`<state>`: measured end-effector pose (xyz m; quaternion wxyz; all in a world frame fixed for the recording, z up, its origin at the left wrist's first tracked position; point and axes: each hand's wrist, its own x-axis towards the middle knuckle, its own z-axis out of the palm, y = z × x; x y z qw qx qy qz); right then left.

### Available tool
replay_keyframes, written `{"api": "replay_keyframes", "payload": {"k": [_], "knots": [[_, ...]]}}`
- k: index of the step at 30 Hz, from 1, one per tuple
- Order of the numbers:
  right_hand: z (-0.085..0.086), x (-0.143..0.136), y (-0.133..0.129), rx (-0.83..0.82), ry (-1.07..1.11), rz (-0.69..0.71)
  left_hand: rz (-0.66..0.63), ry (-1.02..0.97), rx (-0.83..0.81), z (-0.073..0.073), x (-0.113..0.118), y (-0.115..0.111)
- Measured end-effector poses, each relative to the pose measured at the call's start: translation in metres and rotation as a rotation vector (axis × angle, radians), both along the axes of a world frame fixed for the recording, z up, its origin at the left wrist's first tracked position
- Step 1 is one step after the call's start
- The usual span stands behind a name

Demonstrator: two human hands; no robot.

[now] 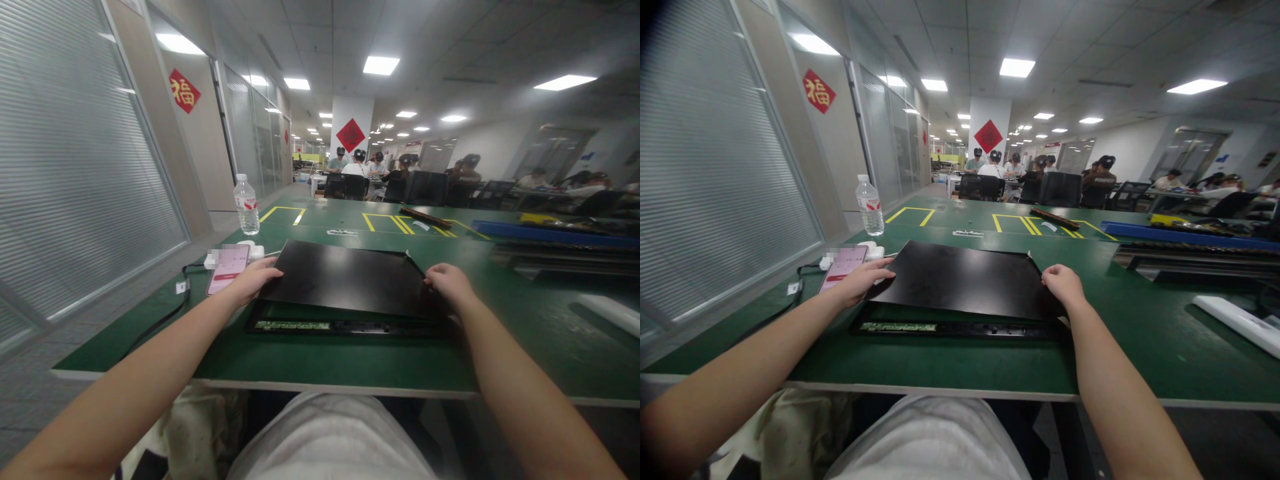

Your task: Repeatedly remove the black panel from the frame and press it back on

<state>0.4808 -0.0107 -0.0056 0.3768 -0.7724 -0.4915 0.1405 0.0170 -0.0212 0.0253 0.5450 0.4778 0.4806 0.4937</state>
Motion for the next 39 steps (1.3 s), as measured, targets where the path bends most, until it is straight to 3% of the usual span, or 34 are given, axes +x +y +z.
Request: {"api": "replay_keyframes", "payload": {"k": [10, 21, 39], "knots": [[0.009, -0.009, -0.005, -0.095, -0.276, -0.003, 0.040, 0.173, 0.026, 0.002, 0.000, -0.002], [0.011, -0.009, -0.008, -0.133, -0.264, 0.031, 0.031, 0.183, 0.008, 0.001, 0.000, -0.001], [0.016, -0.014, -0.011, -0.151, -0.277, 0.045, 0.072, 0.240, 0.021, 0.016, 0.009, -0.016]]}}
